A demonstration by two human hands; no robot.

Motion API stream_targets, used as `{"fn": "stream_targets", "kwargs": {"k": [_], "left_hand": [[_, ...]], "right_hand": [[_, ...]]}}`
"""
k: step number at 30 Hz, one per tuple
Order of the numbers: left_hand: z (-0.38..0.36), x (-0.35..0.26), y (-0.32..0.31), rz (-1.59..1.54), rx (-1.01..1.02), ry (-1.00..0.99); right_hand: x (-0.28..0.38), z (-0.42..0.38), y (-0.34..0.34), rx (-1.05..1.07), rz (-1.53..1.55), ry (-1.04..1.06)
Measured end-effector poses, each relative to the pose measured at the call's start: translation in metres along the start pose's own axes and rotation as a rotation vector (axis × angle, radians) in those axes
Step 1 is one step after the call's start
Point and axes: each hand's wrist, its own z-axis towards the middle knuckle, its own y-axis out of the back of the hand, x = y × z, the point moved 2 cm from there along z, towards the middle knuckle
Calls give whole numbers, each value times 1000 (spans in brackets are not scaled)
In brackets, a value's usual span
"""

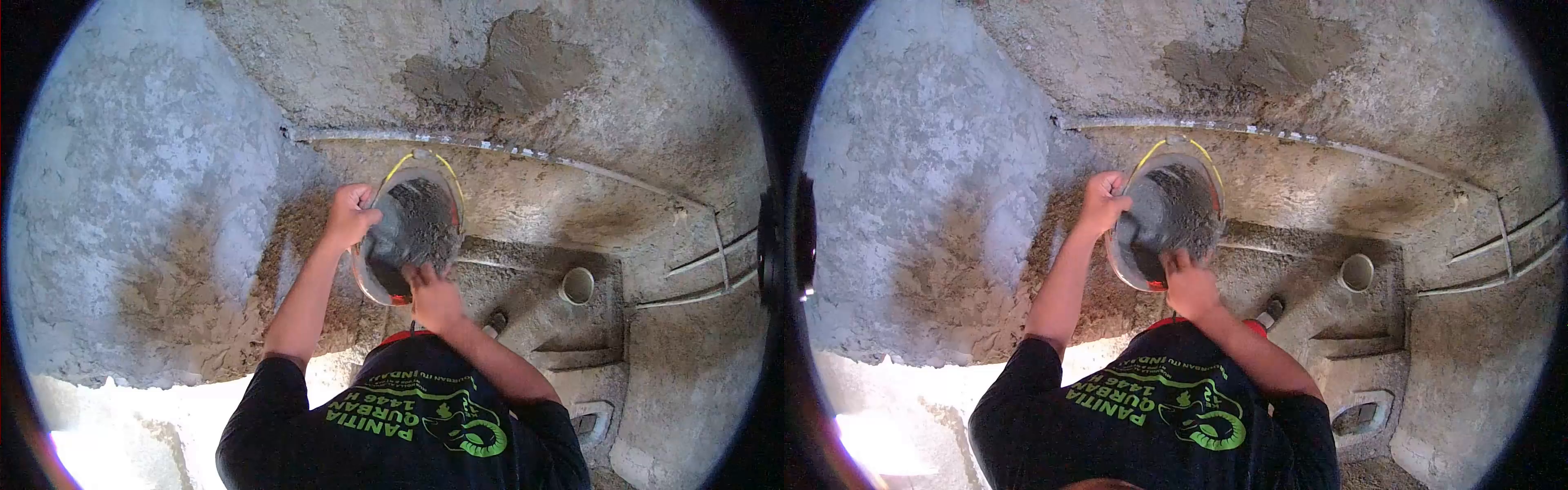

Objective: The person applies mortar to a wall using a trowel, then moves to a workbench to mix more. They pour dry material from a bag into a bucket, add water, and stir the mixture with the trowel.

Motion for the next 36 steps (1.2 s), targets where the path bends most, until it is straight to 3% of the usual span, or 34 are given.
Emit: {"fn": "stream_targets", "kwargs": {"k": [1, 2, 5, 6, 8, 11, 13, 15, 16, 21, 23, 25, 27, 33, 36], "left_hand": [[5, 5, 2, -33, -26, -4], [9, 10, 3, -67, -48, -5], [14, 19, -1, -119, -35, 34], [15, 16, -4, -121, -33, 31], [15, 10, -14, -114, 46, 32], [24, -15, -39, -56, 73, -29], [32, -29, -51, -96, 46, -48], [42, -42, -64, -144, 13, -75], [43, -45, -66, -77, 2, -82], [41, -55, -101, 25, -19, -3], [38, -71, -118, 80, -2, -27], [33, -95, -139, 129, 21, -52], [29, -119, -160, 170, 56, -128], [43, -132, -191, 99, 76, -191], [47, -142, -202, 137, 186, -223]], "right_hand": [[4, -5, 3, -36, -30, 158], [2, -11, 4, 103, 80, 89], [-19, -20, 15, 128, 81, -133], [-26, -18, 16, 126, 78, -135], [-47, -11, 20, -170, 130, -317], [-48, 3, 40, -51, 94, -321], [-55, -7, 34, -38, 56, -245], [-63, -19, 38, 15, 94, 49], [-69, -27, 45, 26, 91, 67], [-128, -41, 88, 82, 68, -43], [-152, -40, 104, -68, -102, -59], [-163, -36, 124, -54, -115, -68], [-174, -35, 125, 101, -177, -84], [-191, -55, 170, 333, -69, 62], [-211, -61, 164, 209, -38, 110]]}}
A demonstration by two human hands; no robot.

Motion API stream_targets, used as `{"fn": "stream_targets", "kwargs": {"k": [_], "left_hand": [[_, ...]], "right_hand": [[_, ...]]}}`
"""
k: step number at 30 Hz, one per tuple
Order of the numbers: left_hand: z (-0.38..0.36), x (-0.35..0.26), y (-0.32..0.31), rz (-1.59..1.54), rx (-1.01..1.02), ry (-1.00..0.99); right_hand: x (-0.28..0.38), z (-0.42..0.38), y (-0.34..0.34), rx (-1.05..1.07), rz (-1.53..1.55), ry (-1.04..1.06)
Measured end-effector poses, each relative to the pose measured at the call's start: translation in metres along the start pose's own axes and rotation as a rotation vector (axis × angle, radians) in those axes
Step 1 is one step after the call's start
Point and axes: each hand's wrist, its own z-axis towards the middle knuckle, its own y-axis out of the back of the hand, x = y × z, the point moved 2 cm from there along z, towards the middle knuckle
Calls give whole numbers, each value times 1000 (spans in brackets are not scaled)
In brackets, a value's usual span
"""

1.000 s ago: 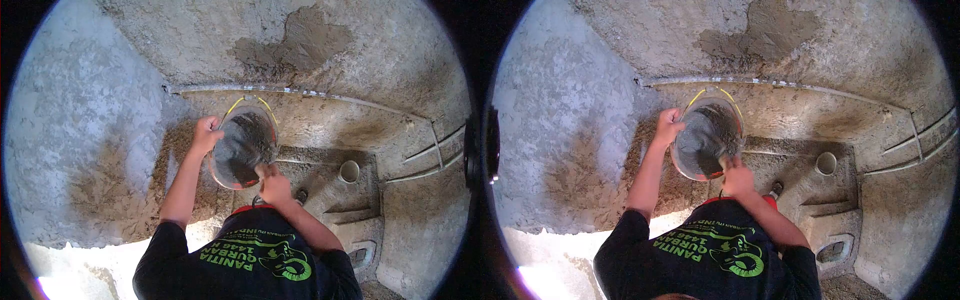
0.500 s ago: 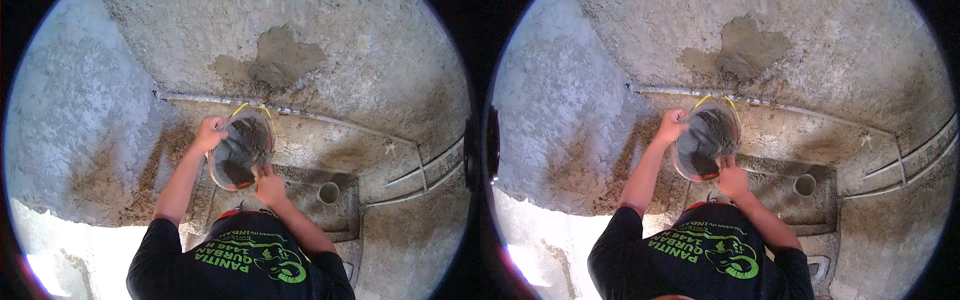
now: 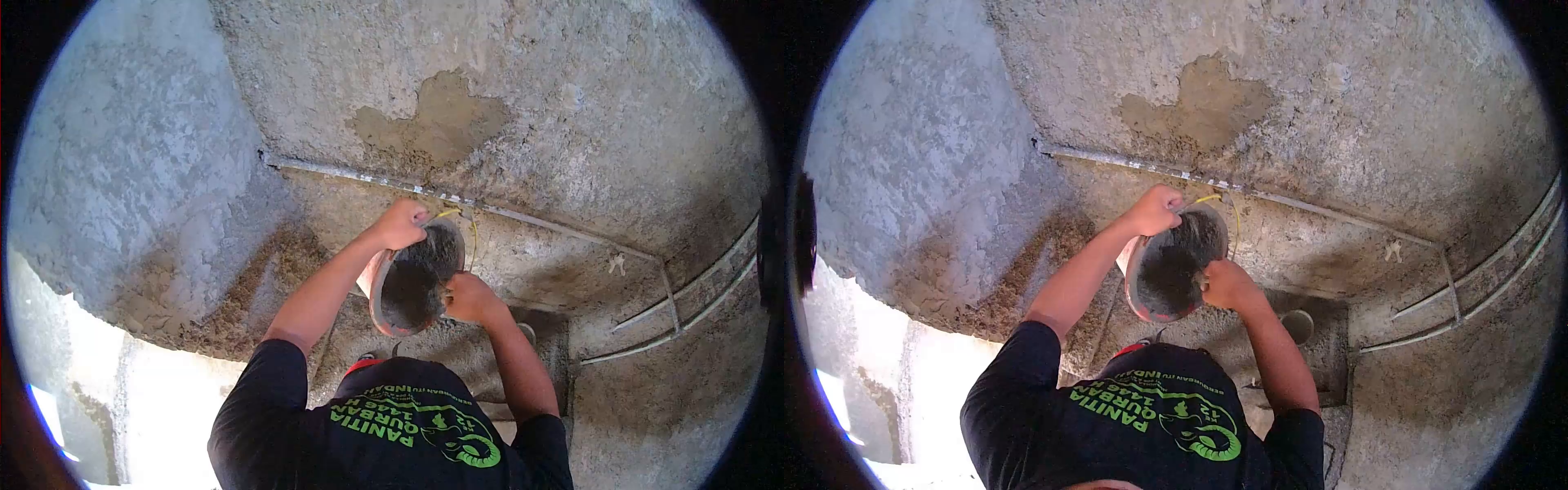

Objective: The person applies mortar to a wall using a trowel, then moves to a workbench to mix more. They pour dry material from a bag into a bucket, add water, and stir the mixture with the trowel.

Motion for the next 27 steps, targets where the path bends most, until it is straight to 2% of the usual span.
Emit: {"fn": "stream_targets", "kwargs": {"k": [1, 3, 4, 7, 9, 11, 13, 14, 16, 17, 19, 20, 22, 26, 27], "left_hand": [[0, -4, -1, 44, 45, -3], [-5, -11, -2, 92, 77, -4], [-10, -15, -3, 51, 107, -8], [-22, -17, -6, 53, 143, -59], [-32, -13, -5, 80, 72, -137], [-42, -6, 6, 92, 44, -106], [-55, -2, 21, 110, 18, -76], [-63, 0, 30, 79, -58, -50], [-81, 5, 48, 40, -199, 30], [-88, 12, 56, 44, -185, 35], [-100, 27, 77, 22, -357, 70], [-104, 36, 84, 23, -352, 68], [-115, 51, 93, -134, -470, 156], [-130, 69, 100, -228, -528, 218], [-133, 69, 103, -156, -541, 233]], "right_hand": [[-2, -4, 1, -5, -6, 4], [4, -8, 0, 132, 349, 171], [9, -8, -4, 132, 346, 178], [17, -15, -28, 144, 505, 63], [27, -15, -47, 106, 764, -32], [38, -16, -59, 161, 871, -98], [47, -12, -75, 118, 1041, -263], [53, -10, -81, 92, 1216, -203], [63, -5, -84, 18, 1304, -210], [66, -1, -83, -61, 1373, -208], [69, 0, -72, -29, 1294, -236], [67, 1, -73, -62, 1278, -212], [60, 1, -75, -83, 1161, -233], [56, 11, -80, -184, 1081, -212], [71, 11, -58, -185, 924, -164]]}}
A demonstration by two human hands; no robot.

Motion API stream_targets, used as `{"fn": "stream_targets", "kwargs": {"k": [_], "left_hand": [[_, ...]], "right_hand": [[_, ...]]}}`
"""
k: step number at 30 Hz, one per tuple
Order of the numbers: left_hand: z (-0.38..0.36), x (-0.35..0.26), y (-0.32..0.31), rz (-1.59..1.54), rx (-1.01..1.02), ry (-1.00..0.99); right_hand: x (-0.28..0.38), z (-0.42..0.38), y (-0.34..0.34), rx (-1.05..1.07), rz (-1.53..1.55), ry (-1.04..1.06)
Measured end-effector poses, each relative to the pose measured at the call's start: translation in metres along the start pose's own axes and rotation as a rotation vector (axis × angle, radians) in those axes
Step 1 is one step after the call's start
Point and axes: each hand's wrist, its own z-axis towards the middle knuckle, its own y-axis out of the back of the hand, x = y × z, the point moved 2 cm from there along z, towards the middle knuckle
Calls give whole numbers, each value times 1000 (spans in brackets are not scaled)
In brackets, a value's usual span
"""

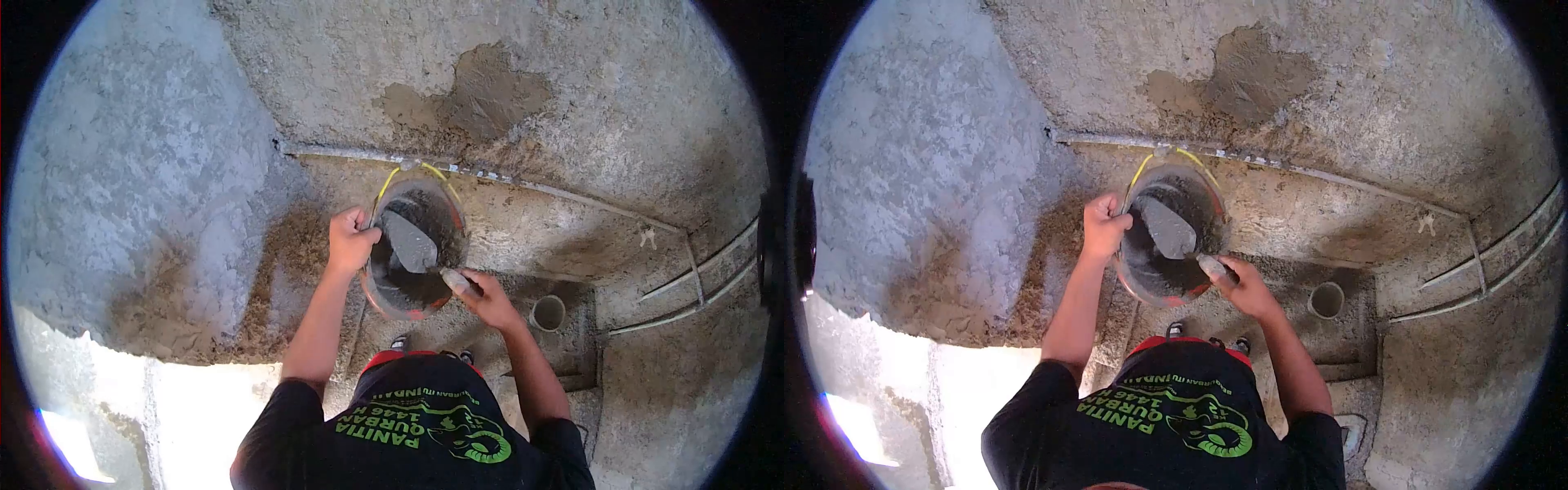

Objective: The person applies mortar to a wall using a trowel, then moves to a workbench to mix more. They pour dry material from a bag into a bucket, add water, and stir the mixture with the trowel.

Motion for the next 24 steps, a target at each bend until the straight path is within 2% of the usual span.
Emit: {"fn": "stream_targets", "kwargs": {"k": [1, 6, 8, 9, 11, 12, 14, 16, 18, 20, 22, 24], "left_hand": [[0, 0, 3, 67, -21, -10], [-7, 25, 29, 11, -89, 88], [-12, 40, 43, 5, -108, 111], [-13, 46, 51, 17, -140, 122], [-16, 54, 66, 22, -167, 126], [-18, 53, 74, -1, -185, 141], [-24, 67, 90, -31, -197, 144], [-37, 111, 105, -68, -254, 288], [-53, 147, 120, 39, -295, 227], [-61, 131, 121, -22, -295, 264], [-73, 121, 133, -84, -293, 311], [-78, 126, 142, 113, -279, 352]], "right_hand": [[16, 2, 0, 9, -156, 58], [19, 22, -3, 148, -249, -25], [5, 33, -7, 233, -488, 68], [3, 40, -8, 225, -492, 66], [4, 54, -11, 422, -359, 178], [6, 64, -9, 411, -364, 177], [4, 82, -5, 726, -121, -256], [16, 98, 8, 656, -168, -253], [64, 117, 41, 346, -171, -557], [-7, 154, 94, 56, 375, -444], [-21, 137, 105, 91, 296, -544], [-15, 121, 91, 175, 125, -634]]}}
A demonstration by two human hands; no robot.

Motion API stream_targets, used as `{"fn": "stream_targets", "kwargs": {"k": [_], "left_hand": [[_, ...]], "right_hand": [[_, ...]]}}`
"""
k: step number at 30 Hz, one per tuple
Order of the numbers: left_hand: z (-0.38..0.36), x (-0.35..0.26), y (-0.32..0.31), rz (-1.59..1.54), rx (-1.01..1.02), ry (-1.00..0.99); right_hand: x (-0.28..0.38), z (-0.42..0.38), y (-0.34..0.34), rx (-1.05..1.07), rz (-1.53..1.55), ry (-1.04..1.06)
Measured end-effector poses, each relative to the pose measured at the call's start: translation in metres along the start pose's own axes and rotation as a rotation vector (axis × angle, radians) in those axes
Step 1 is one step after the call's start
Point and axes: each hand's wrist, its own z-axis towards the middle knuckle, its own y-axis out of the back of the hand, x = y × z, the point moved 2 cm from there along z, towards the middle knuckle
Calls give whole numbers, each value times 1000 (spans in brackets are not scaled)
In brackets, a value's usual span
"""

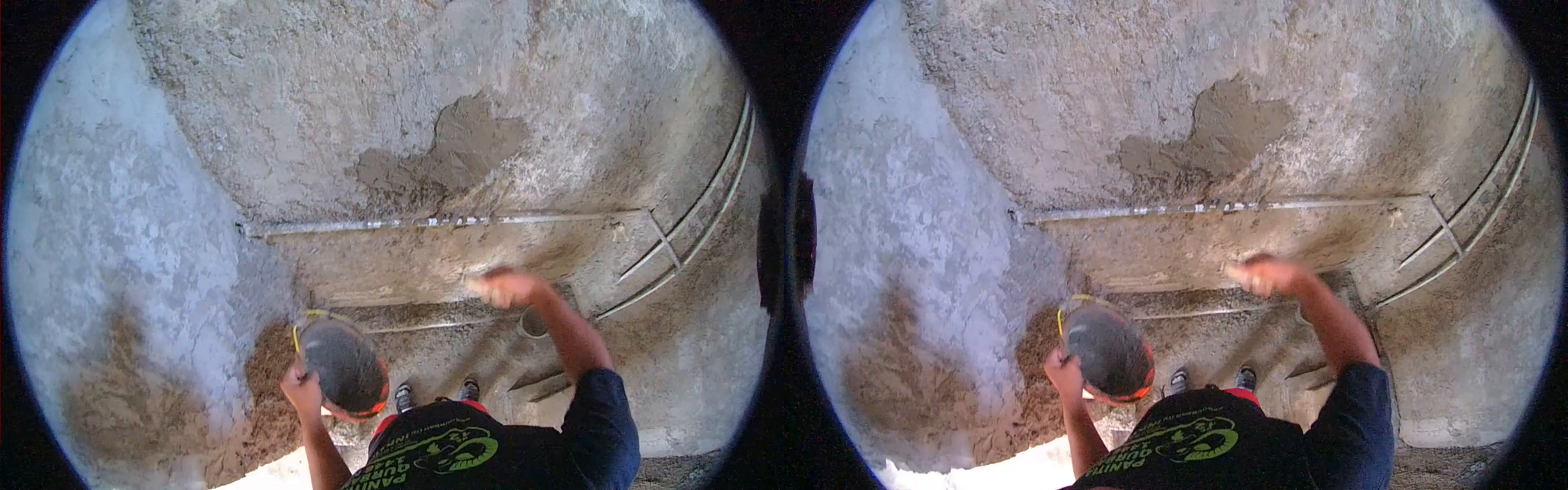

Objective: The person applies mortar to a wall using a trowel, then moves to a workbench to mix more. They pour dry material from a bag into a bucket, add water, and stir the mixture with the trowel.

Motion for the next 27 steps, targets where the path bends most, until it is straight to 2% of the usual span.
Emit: {"fn": "stream_targets", "kwargs": {"k": [1, 2, 3, 5, 6, 8, 9, 10, 12, 13, 14, 16, 17, 19, 20, 21, 24, 26, 27], "left_hand": [[0, 6, 4, -13, 9, 1], [0, 13, 11, 43, 14, -8], [0, 21, 14, 99, 18, -16], [-2, 35, 12, 43, 2, 33], [-3, 41, 17, 5, -20, 76], [2, 40, 23, 70, 1, 64], [0, 32, 22, 24, 11, 85], [-1, 27, 22, -20, 23, 109], [2, 41, 17, -52, 36, 125], [4, 47, 14, -15, 44, 110], [7, 52, 11, 16, 47, 93], [10, 60, 9, 54, 80, 31], [12, 61, 1, 89, 112, -25], [8, 34, -8, 131, 90, -39], [5, 25, -13, 176, 77, -57], [4, 36, -18, 108, 67, -3], [-2, 14, -30, 89, 66, 8], [-6, 14, -37, 98, 34, 52], [-10, 13, -41, 99, 14, 96]], "right_hand": [[-10, -18, -29, 10, -89, -21], [-43, -11, -44, 39, 206, -3], [-60, -11, -68, -24, 320, -22], [-101, 1, -101, 63, 538, 69], [-101, -2, -120, 61, 545, 68], [-80, -14, -149, -420, -45, 203], [-90, -1, -152, -412, 50, 279], [-95, 13, -152, -415, 66, 279], [-87, 35, -144, -642, -303, 697], [-74, 46, -134, -675, -426, 606], [-57, 57, -127, -679, -423, 608], [-21, 80, -112, -971, -439, 681], [-1, 96, -101, -966, -444, 692], [29, 124, -82, -1103, -460, 794], [40, 139, -73, -1086, -461, 801], [49, 153, -64, -1120, -486, 809], [41, 187, -34, -1103, -549, 749], [31, 188, -18, -1243, -503, 846], [21, 186, -11, -1311, -478, 819]]}}
